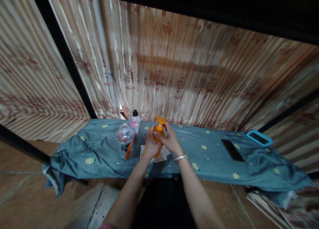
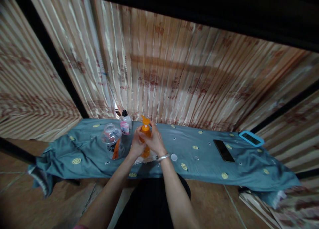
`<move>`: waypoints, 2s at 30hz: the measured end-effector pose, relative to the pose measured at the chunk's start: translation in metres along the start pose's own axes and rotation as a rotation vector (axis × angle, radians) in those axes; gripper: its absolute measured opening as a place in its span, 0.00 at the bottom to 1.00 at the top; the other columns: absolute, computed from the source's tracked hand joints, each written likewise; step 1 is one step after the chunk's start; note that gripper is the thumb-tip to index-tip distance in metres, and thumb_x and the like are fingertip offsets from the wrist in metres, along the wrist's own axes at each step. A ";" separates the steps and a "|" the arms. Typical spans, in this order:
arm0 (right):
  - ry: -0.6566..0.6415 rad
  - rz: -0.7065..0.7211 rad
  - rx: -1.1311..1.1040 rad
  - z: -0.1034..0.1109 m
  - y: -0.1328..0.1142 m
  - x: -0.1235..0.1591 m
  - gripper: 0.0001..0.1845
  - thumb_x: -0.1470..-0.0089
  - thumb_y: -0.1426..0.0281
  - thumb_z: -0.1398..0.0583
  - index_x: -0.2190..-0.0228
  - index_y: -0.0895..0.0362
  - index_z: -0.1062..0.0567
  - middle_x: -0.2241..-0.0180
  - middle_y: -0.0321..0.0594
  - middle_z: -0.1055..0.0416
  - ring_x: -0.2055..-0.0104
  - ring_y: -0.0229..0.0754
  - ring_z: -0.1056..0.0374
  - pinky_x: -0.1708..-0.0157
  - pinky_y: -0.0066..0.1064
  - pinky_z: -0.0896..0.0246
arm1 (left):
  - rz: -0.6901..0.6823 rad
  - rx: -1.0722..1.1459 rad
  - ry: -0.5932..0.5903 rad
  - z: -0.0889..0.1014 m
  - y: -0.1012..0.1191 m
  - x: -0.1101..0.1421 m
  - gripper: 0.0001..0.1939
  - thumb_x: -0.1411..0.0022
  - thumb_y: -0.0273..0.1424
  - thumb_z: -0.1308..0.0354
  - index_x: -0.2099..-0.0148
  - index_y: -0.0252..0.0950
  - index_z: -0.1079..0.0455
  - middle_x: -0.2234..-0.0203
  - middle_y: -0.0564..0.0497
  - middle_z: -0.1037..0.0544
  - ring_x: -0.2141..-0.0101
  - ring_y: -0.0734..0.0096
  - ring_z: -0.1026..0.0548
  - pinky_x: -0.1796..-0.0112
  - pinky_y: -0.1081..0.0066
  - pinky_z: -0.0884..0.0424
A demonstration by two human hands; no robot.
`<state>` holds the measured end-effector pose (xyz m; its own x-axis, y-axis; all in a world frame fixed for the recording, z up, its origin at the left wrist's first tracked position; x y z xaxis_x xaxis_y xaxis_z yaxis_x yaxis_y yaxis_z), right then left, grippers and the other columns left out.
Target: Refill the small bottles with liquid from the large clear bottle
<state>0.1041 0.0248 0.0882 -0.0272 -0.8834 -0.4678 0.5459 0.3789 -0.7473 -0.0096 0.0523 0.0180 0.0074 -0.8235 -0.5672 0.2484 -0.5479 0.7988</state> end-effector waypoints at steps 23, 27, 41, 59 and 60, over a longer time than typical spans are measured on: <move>-0.004 -0.012 -0.058 -0.009 0.015 -0.001 0.18 0.36 0.57 0.37 0.51 0.56 0.25 0.54 0.40 0.24 0.54 0.43 0.26 0.52 0.44 0.28 | 0.006 -0.003 0.001 0.000 -0.004 0.000 0.37 0.50 0.36 0.31 0.39 0.39 0.37 0.44 0.40 0.27 0.43 0.47 0.27 0.40 0.47 0.32; 0.060 -0.086 -0.010 -0.008 0.020 -0.002 0.19 0.38 0.56 0.36 0.53 0.57 0.25 0.57 0.39 0.25 0.57 0.41 0.26 0.55 0.41 0.27 | -0.002 -0.009 0.010 0.001 -0.002 0.000 0.34 0.48 0.34 0.33 0.39 0.39 0.36 0.45 0.40 0.26 0.44 0.49 0.27 0.40 0.48 0.32; 0.027 -0.035 -0.090 -0.009 0.016 0.001 0.18 0.36 0.57 0.37 0.52 0.56 0.25 0.55 0.40 0.24 0.55 0.42 0.26 0.53 0.43 0.27 | 0.003 -0.020 0.008 0.000 -0.004 0.000 0.34 0.48 0.34 0.32 0.39 0.40 0.36 0.45 0.41 0.26 0.44 0.49 0.27 0.42 0.48 0.31; 0.086 -0.062 -0.008 -0.002 0.021 -0.001 0.19 0.38 0.57 0.36 0.51 0.56 0.25 0.51 0.42 0.24 0.51 0.45 0.26 0.48 0.47 0.29 | -0.008 -0.014 0.010 0.000 -0.004 0.000 0.36 0.50 0.35 0.32 0.39 0.39 0.37 0.44 0.40 0.27 0.43 0.47 0.27 0.40 0.46 0.32; 0.106 -0.082 0.000 -0.003 0.022 0.000 0.19 0.38 0.57 0.35 0.51 0.56 0.25 0.51 0.42 0.24 0.51 0.45 0.26 0.49 0.46 0.29 | -0.010 -0.012 0.012 0.001 -0.004 0.000 0.36 0.49 0.34 0.32 0.39 0.39 0.37 0.44 0.40 0.27 0.42 0.48 0.28 0.40 0.46 0.32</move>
<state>0.1138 0.0341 0.0707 -0.1602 -0.8773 -0.4524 0.5384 0.3065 -0.7850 -0.0112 0.0541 0.0145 0.0163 -0.8164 -0.5773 0.2598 -0.5541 0.7909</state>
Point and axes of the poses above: each hand's wrist, its own x-axis away from the middle knuckle, its own z-axis out of the back of the hand, y = z × x, the point moved 8 cm from there along -x, towards the middle knuckle
